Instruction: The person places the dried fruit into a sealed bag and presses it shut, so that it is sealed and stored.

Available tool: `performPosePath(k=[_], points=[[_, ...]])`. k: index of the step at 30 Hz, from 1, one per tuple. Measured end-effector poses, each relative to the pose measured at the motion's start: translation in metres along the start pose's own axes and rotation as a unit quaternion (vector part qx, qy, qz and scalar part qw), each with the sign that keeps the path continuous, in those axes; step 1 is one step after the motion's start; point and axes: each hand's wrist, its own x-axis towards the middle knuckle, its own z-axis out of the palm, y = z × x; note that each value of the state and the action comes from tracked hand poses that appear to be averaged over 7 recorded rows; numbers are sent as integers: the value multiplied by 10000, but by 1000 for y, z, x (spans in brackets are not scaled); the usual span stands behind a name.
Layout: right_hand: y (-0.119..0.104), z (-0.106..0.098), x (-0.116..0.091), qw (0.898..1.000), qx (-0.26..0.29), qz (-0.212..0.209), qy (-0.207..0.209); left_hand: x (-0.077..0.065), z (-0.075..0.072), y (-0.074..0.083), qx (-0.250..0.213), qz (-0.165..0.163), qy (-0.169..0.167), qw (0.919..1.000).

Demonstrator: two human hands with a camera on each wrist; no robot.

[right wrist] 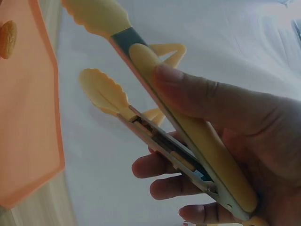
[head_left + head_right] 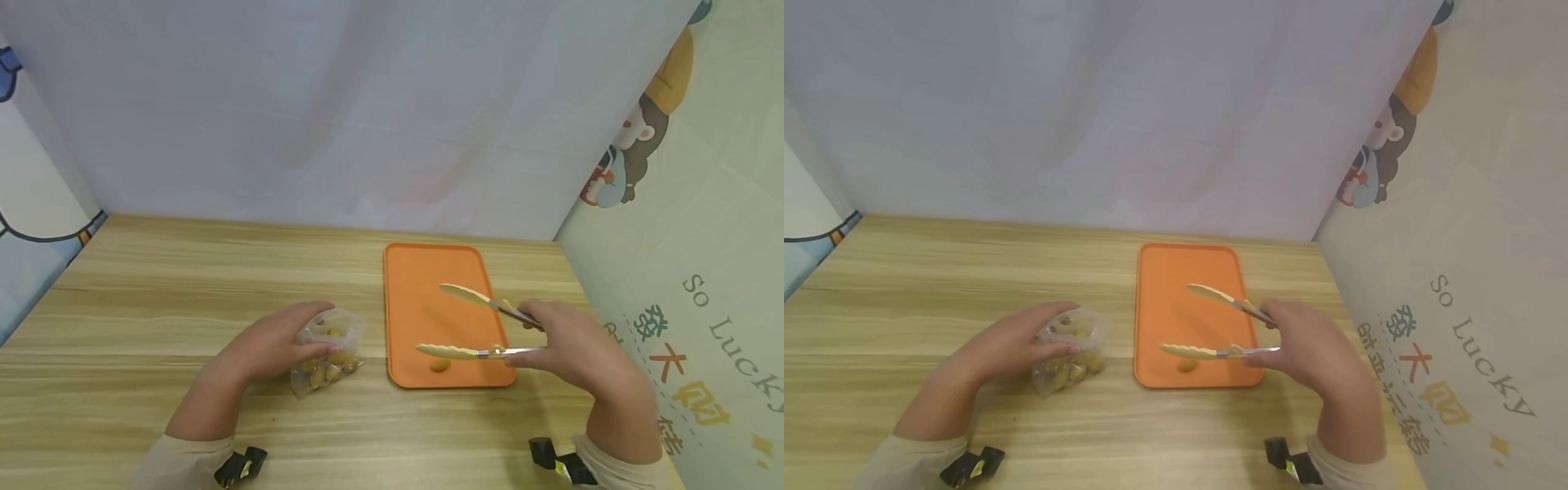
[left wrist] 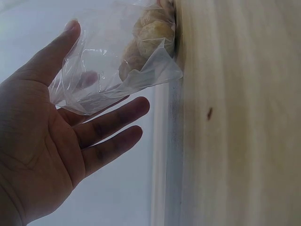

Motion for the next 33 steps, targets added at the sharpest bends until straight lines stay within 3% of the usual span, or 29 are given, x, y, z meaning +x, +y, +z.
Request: performPosePath(k=[9, 18, 26, 33], points=[[6, -3, -9, 9990, -275, 35, -350, -4, 4, 4, -9, 11, 60, 10000], [10, -2, -17, 9972, -197, 170, -701, -8, 12, 10, 8, -81, 71, 9999], [4, 0, -17, 9954, -399, 142, -857, -8, 13, 11, 22, -93, 79, 9999], [-3, 1, -17, 9944, -219, 243, -1000, -7, 13, 12, 36, -108, 74, 9999]])
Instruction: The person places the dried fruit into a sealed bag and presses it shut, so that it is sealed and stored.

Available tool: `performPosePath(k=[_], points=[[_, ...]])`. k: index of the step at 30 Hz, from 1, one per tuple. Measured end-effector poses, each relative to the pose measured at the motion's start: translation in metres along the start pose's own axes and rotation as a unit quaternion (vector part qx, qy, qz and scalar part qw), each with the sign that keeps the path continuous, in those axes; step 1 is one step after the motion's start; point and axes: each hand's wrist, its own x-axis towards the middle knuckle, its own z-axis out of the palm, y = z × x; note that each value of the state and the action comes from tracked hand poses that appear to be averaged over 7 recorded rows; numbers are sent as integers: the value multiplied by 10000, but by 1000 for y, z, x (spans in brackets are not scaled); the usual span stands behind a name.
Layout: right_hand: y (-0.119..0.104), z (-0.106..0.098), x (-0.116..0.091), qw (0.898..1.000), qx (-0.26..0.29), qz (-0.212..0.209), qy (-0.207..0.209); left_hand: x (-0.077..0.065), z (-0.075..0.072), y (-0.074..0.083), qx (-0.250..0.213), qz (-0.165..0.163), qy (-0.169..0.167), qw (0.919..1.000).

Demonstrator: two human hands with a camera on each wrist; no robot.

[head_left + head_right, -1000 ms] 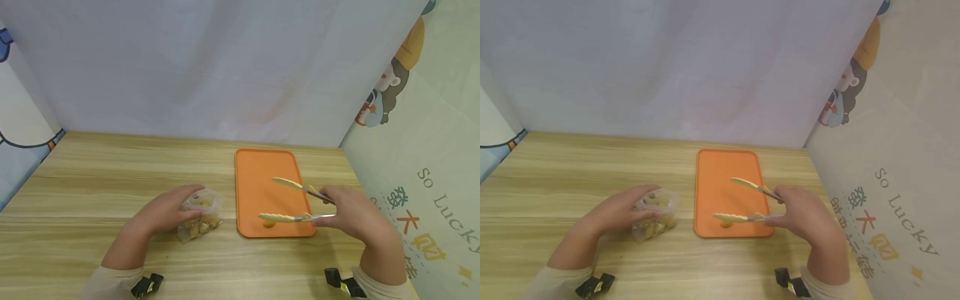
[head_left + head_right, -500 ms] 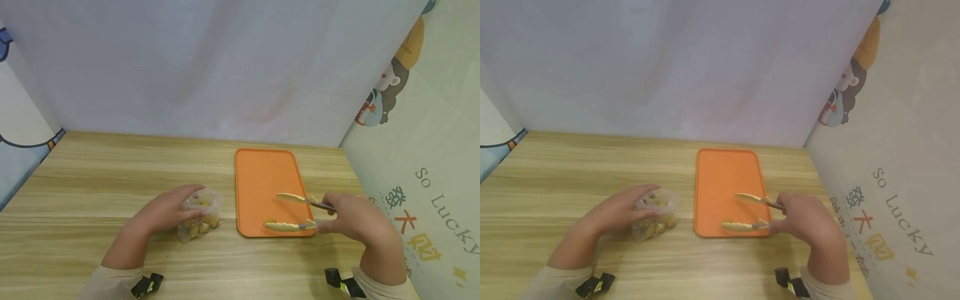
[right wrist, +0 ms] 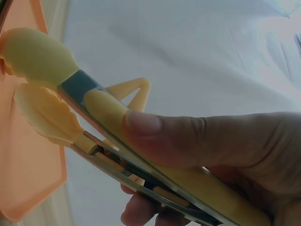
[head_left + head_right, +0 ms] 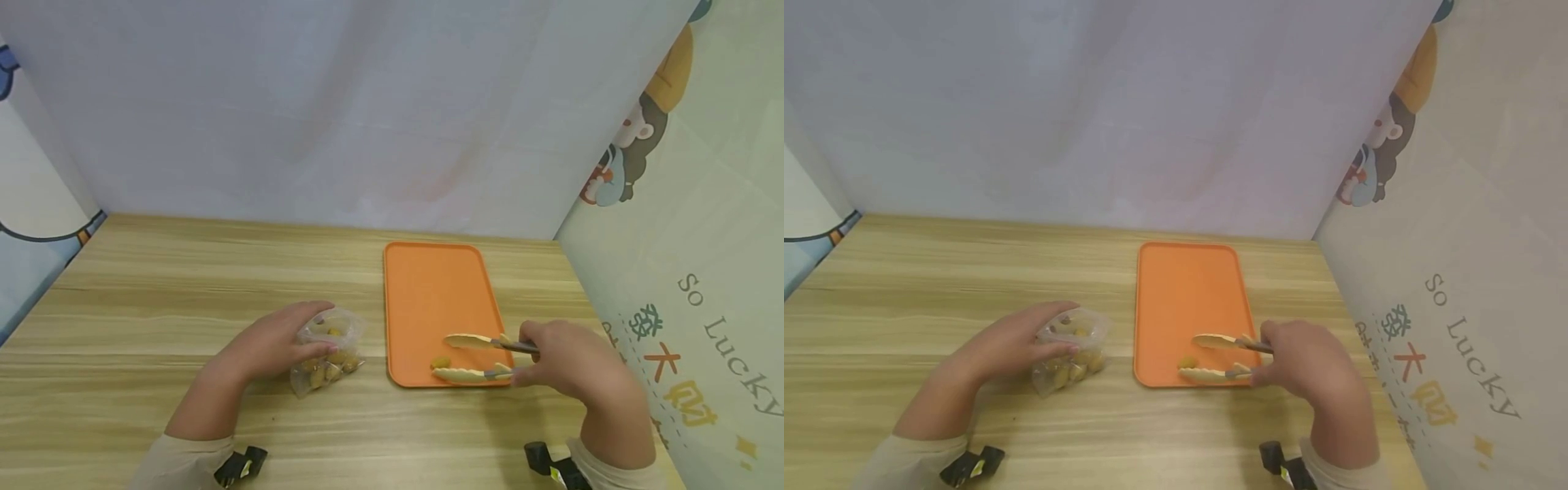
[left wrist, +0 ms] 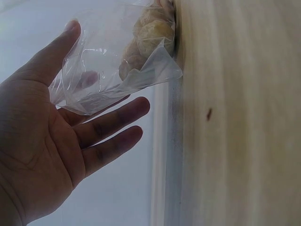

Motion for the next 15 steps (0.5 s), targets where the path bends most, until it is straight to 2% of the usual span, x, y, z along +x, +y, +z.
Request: performPosePath(k=[8, 15], points=[[-3, 0, 0, 9999, -51, -60, -123, 3, 1, -1, -3, 52, 7, 10000], [-4, 0, 1, 9995, -264, -146, -10, 5, 3, -3, -41, 101, 46, 9999]])
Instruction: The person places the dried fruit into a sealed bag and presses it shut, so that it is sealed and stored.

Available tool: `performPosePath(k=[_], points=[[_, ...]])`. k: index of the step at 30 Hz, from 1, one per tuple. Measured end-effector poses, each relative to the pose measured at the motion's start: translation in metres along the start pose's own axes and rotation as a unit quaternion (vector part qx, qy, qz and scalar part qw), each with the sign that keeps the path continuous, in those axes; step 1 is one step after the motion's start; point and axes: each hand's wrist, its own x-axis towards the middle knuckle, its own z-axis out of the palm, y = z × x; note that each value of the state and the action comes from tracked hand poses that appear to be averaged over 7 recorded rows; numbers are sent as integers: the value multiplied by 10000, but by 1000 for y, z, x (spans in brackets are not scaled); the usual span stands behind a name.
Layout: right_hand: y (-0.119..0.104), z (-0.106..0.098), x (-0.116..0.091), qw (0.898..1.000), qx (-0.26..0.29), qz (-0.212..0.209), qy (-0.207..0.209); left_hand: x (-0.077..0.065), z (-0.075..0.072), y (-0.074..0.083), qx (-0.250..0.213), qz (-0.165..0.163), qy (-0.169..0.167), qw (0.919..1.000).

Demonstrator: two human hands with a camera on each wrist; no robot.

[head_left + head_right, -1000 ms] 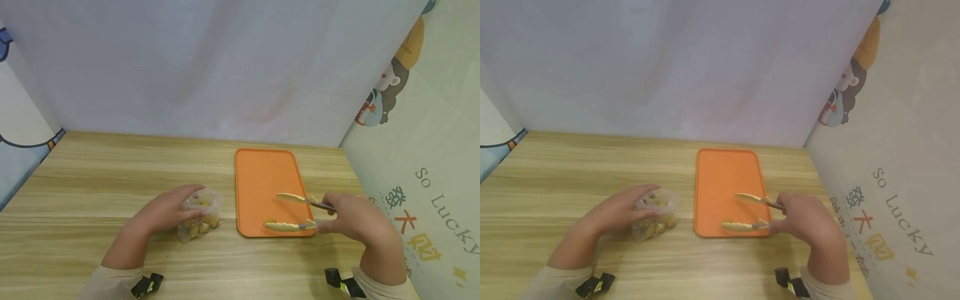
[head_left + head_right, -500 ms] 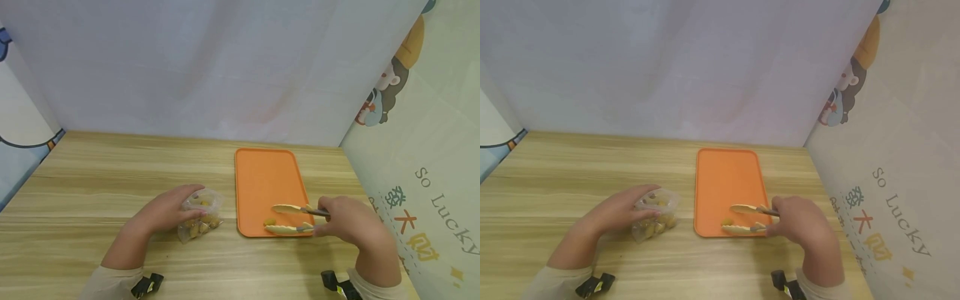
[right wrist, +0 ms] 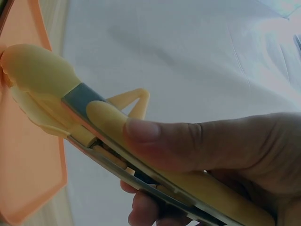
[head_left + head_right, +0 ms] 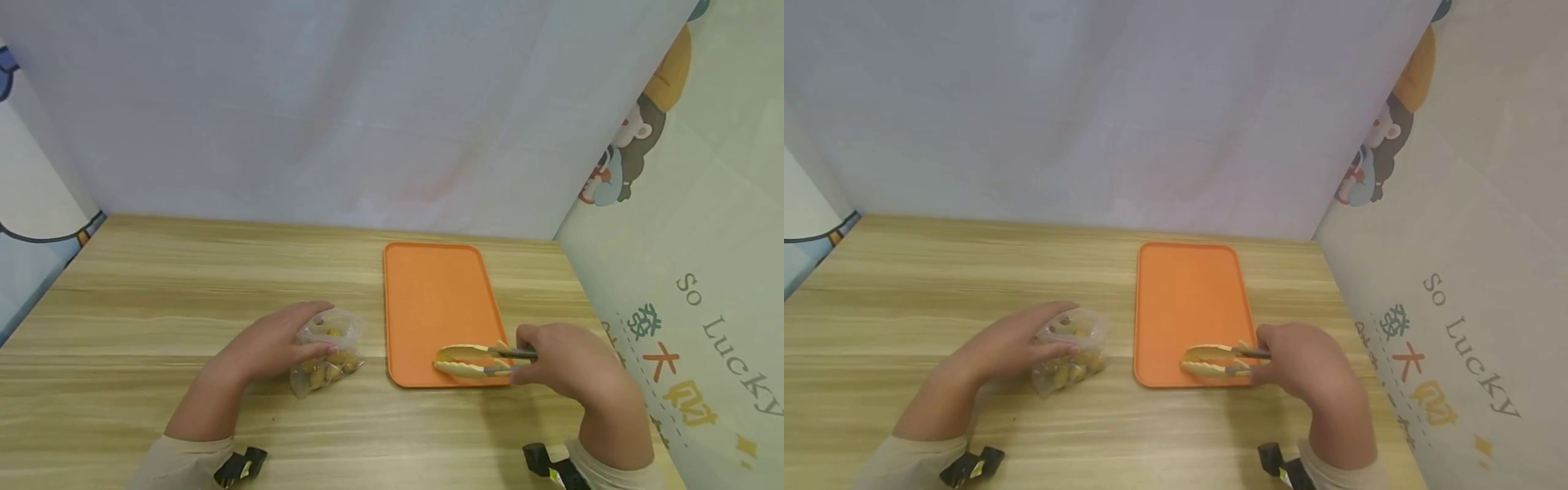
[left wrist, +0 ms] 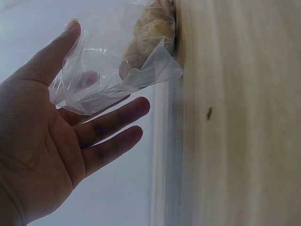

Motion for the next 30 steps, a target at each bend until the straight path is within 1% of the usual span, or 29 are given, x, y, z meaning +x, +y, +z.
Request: performPosePath(k=[7, 11, 20, 26, 30], points=[[1, 0, 0, 10000, 45, 17, -7, -1, 1, -1, 6, 37, 45, 10000], [2, 0, 0, 9999, 93, -15, 113, 0, 1, -1, -20, -5, -19, 10000], [3, -2, 3, 9972, 186, -169, 702, -1, 1, -1, 15, 9, -3, 10000], [5, 0, 9, 9923, -24, -337, 1194, 0, 0, 0, -49, -42, -74, 10000], [5, 1, 11, 9895, -120, -411, 1384, 0, -1, 0, -43, -40, -64, 10000]])
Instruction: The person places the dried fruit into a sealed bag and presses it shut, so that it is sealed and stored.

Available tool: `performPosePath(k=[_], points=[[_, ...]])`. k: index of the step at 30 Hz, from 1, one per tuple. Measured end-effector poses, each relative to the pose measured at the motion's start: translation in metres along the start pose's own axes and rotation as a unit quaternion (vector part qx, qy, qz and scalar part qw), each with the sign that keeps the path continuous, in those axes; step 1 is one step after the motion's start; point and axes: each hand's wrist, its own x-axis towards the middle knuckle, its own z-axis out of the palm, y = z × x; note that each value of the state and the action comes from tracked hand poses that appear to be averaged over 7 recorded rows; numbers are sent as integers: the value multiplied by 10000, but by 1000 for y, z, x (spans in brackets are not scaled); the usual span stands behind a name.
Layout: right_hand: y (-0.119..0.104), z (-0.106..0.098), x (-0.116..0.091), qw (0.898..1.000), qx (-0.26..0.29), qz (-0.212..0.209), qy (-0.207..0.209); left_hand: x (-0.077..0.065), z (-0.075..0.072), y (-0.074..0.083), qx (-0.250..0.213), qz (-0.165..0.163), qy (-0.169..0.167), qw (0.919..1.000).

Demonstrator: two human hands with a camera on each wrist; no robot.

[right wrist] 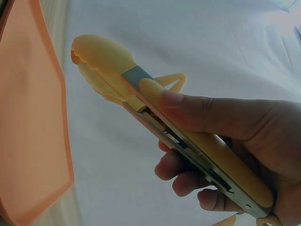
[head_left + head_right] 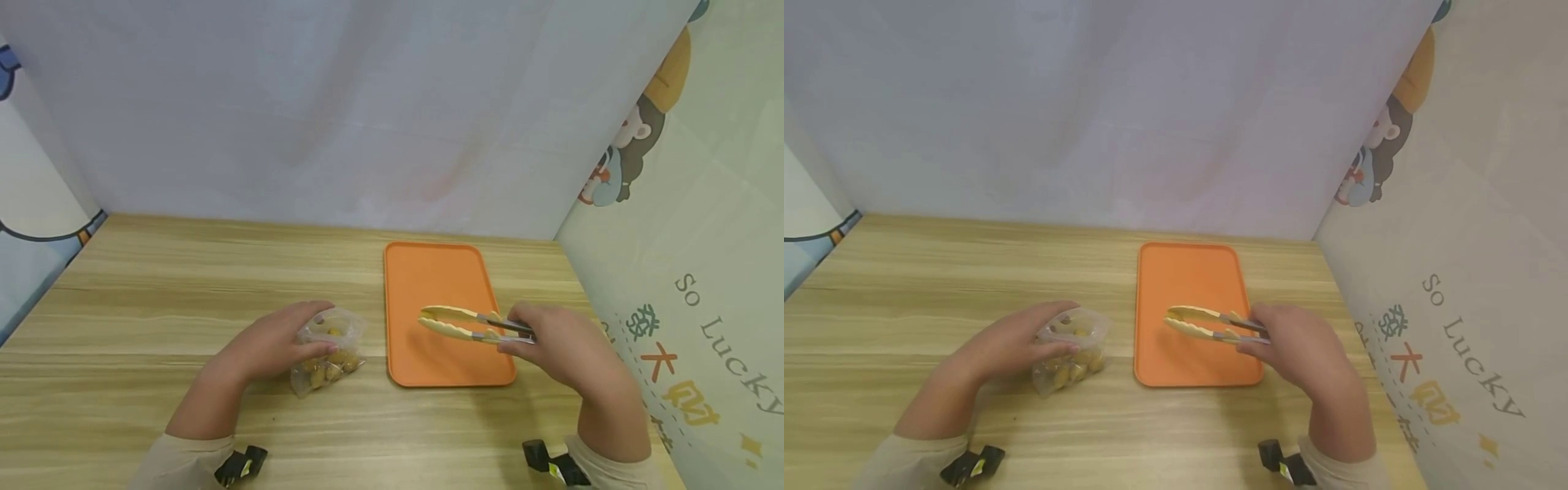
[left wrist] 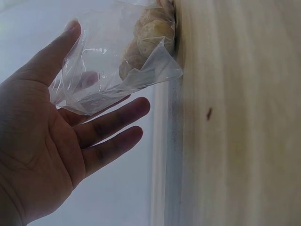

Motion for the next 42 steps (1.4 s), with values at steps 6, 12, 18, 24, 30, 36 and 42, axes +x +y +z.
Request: performPosePath(k=[6, 12, 18, 24, 30, 36, 42], points=[[0, -1, 1, 9997, -43, -151, 207, 0, -1, 1, -1, 24, 9, 10000], [-7, 3, 6, 9967, -41, -493, 650, 0, 0, 1, 16, 28, 10, 10000], [-17, 10, 13, 9896, -92, -905, 1112, 0, 0, -1, 10, 30, 27, 10000], [-23, 20, 21, 9695, -82, -1606, 1848, -1, 0, 0, -32, -28, -12, 10000], [-31, 31, 29, 9493, -29, -2198, 2247, -2, 0, 1, -46, -1, 19, 10000], [-38, 40, 35, 9354, -142, -2529, 2467, -2, 0, 1, -45, 32, 24, 10000], [-47, 46, 39, 9286, -155, -2712, 2529, -1, 0, 4, 16, 83, 42, 10000]])
